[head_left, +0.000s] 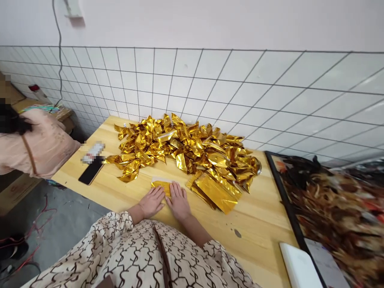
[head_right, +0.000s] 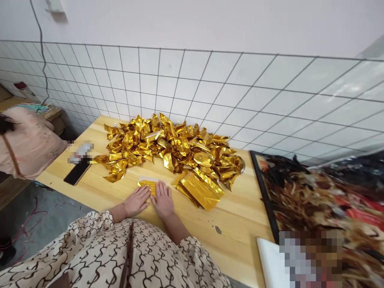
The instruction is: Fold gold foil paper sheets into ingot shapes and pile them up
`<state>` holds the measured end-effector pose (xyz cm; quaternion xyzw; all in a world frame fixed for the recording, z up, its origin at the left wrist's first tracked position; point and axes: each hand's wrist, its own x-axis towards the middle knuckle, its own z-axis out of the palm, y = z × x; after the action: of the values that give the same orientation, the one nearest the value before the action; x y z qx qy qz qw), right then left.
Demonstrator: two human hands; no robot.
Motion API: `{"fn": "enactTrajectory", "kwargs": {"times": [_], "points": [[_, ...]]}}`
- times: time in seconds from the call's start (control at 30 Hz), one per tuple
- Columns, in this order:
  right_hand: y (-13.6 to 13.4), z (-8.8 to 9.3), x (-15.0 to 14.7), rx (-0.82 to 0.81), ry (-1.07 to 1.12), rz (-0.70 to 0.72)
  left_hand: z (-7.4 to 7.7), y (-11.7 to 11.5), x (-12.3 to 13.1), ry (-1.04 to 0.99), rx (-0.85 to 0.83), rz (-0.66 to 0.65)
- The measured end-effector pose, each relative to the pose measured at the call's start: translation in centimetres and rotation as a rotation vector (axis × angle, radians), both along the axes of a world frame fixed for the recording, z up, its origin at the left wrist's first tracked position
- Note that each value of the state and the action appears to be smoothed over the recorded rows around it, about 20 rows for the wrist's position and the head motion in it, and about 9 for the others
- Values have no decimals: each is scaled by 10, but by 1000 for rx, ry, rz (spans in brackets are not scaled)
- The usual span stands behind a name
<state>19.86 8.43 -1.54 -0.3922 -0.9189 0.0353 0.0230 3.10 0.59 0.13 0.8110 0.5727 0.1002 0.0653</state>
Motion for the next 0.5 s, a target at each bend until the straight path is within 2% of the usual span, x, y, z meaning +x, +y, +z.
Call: {"fn": "enactTrajectory", "kwargs": {"times": [0.13, 0.27, 0.37, 0.5], "points": [[-12, 14, -5, 2, 25, -50, 0, -3, -6, 1, 2, -22], [-25, 27, -12, -23, 60, 79, -1, -5, -9, -4, -8, -27], [-29, 30, -15, -92, 59, 146, -4, -6, -12, 8, -27, -27], [-27, 28, -16, -153, 44, 135, -8, -8, -16, 36, -36, -15]]}}
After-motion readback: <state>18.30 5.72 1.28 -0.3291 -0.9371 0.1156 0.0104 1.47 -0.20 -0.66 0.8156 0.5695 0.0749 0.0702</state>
